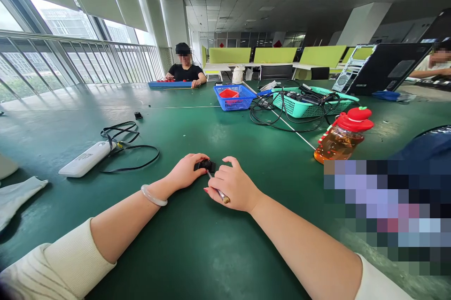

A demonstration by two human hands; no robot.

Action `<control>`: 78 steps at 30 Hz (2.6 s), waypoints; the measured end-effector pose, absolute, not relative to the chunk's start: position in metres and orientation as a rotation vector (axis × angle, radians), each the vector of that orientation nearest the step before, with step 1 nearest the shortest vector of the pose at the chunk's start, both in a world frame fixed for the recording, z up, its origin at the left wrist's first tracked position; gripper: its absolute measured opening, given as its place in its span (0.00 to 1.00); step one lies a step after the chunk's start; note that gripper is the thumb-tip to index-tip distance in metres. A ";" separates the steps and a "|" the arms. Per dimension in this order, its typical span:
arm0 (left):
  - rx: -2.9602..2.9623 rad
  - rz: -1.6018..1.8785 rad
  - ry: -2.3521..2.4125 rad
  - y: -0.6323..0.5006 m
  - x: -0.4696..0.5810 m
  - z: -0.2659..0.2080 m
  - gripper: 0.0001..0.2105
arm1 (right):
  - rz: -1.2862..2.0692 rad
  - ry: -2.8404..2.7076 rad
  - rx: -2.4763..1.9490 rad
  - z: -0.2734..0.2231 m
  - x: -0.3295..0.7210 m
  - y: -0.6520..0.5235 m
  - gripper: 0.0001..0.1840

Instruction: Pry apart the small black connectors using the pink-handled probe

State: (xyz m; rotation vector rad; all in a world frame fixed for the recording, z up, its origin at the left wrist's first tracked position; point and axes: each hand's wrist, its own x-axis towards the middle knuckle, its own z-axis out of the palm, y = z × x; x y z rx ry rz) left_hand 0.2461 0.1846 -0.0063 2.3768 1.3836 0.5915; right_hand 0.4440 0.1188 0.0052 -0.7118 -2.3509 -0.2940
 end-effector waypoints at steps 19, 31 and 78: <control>2.239 0.654 1.362 0.185 0.248 -0.006 0.19 | -0.365 -2.294 -0.798 0.006 0.446 0.121 0.14; 2.372 0.561 1.372 0.183 0.246 -0.001 0.17 | 0.491 -1.740 -1.180 -0.007 0.460 0.141 0.15; 2.473 0.476 1.216 0.180 0.245 -0.001 0.24 | 0.564 -2.080 -1.087 0.011 0.446 0.120 0.16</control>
